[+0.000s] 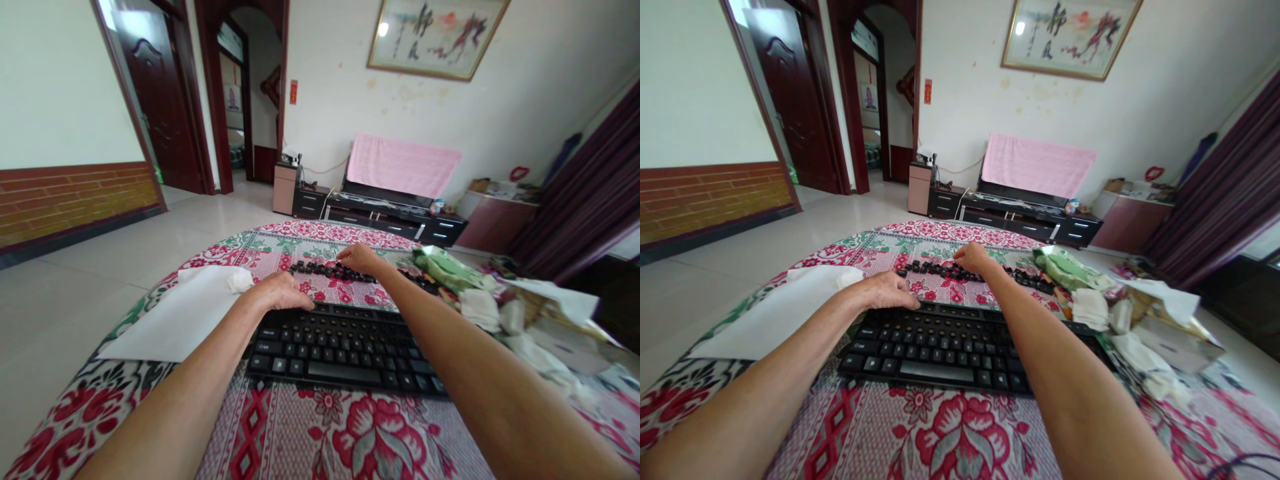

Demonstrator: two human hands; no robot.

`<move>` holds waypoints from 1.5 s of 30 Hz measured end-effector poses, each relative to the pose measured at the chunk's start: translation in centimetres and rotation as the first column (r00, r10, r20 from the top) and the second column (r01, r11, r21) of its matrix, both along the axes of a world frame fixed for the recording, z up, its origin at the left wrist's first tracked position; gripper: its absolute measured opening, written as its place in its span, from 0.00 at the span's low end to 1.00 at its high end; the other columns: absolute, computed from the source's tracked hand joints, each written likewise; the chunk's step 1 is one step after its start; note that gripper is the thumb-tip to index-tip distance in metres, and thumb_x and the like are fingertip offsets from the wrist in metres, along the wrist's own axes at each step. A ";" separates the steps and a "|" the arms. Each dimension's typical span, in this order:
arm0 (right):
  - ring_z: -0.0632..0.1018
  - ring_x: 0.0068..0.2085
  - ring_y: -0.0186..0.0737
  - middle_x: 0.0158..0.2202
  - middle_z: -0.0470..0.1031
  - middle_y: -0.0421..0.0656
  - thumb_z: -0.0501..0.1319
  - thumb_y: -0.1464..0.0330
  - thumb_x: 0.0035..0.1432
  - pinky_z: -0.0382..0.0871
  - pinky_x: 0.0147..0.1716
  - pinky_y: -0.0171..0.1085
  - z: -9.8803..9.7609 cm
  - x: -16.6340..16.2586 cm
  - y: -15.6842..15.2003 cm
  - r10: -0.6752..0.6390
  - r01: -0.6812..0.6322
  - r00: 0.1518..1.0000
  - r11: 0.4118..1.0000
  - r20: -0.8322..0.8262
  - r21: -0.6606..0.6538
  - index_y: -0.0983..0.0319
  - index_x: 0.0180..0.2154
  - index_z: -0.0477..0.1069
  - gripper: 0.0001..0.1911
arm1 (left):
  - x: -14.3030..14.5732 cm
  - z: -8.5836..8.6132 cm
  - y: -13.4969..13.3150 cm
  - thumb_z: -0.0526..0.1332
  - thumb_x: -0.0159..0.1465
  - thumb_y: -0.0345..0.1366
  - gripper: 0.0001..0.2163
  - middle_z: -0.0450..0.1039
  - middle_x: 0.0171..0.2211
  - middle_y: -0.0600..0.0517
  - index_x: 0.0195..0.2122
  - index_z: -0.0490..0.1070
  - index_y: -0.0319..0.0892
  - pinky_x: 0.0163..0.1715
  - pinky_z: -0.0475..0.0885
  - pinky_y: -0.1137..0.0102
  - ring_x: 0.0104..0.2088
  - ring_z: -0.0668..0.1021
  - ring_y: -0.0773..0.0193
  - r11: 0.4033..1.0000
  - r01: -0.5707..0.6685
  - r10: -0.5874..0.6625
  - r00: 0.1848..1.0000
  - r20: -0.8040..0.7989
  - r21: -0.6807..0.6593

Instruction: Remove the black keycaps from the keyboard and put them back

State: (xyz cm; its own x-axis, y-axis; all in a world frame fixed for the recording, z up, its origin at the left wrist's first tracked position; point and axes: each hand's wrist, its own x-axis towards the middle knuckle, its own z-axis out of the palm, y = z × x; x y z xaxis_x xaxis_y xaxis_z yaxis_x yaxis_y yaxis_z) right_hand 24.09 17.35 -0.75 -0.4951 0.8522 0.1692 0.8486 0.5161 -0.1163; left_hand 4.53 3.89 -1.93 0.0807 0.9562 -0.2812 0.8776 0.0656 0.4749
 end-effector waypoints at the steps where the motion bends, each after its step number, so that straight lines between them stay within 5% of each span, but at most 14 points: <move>1: 0.71 0.29 0.33 0.28 0.74 0.38 0.54 0.69 0.41 0.60 0.28 0.29 -0.1 -0.2 0.2 0.012 -0.012 1.000 1.000 0.011 -0.009 0.60 0.32 0.72 0.14 | 0.0 -0.1 0.0 0.56 0.35 0.53 0.20 0.65 0.21 0.54 0.23 0.68 0.43 0.18 0.56 0.73 0.21 0.66 0.68 1.000 -0.002 0.002 1.000 -0.003 0.005; 10: 0.70 0.24 0.31 0.22 0.73 0.38 0.53 0.72 0.39 0.59 0.24 0.28 -0.1 -1.0 0.9 0.087 -0.086 0.996 0.995 0.011 -0.051 0.60 0.28 0.74 0.13 | 0.2 0.5 -0.3 0.56 0.36 0.52 0.19 0.66 0.22 0.54 0.24 0.69 0.43 0.18 0.56 0.73 0.22 0.66 0.67 1.000 -0.014 0.014 1.000 -0.008 0.002; 15: 0.69 0.24 0.31 0.25 0.72 0.40 0.47 0.69 0.46 0.60 0.25 0.30 0.3 -0.7 -0.7 0.024 -0.020 0.988 0.999 -0.149 0.029 0.63 0.38 0.69 0.18 | 0.1 0.3 -0.1 0.56 0.36 0.52 0.20 0.66 0.22 0.54 0.25 0.70 0.43 0.18 0.56 0.73 0.22 0.66 0.67 1.000 -0.001 0.001 1.000 -0.001 0.007; 20: 0.67 0.21 0.28 0.21 0.69 0.40 0.50 0.68 0.45 0.61 0.22 0.29 0.2 0.5 -4.9 -0.051 -0.143 0.819 0.946 -0.571 -0.290 0.65 0.35 0.67 0.14 | 0.5 1.1 -0.6 0.56 0.37 0.51 0.20 0.67 0.25 0.53 0.26 0.70 0.43 0.20 0.57 0.72 0.24 0.67 0.66 1.000 0.016 -0.016 1.000 -0.009 0.003; 24: 0.68 0.23 0.28 0.23 0.69 0.41 0.53 0.70 0.43 0.62 0.23 0.30 0.3 0.7 -8.6 -0.030 -0.296 0.732 0.886 -0.680 -0.357 0.65 0.32 0.65 0.10 | 1.0 2.4 -1.2 0.55 0.39 0.51 0.19 0.67 0.24 0.52 0.26 0.70 0.41 0.22 0.58 0.72 0.25 0.67 0.65 0.999 0.049 -0.049 0.997 -0.059 0.005; 31: 0.68 0.27 0.29 0.28 0.68 0.40 0.52 0.74 0.43 0.61 0.27 0.30 -0.6 -1.0 -12.4 0.251 -0.361 0.781 0.929 -0.571 -0.084 0.62 0.28 0.69 0.10 | 0.6 1.7 -0.8 0.54 0.38 0.52 0.21 0.65 0.22 0.54 0.26 0.70 0.42 0.19 0.55 0.73 0.23 0.66 0.67 0.998 0.055 -0.054 0.997 -0.055 0.007; 45: 0.69 0.29 0.30 0.28 0.70 0.40 0.52 0.73 0.44 0.61 0.29 0.30 -0.3 -0.4 -12.6 0.391 -0.427 0.862 0.903 -0.323 -0.047 0.62 0.29 0.69 0.09 | 0.5 1.4 -0.7 0.56 0.37 0.51 0.19 0.65 0.20 0.54 0.24 0.70 0.41 0.18 0.55 0.74 0.22 0.66 0.68 1.000 0.021 -0.021 1.000 0.005 -0.012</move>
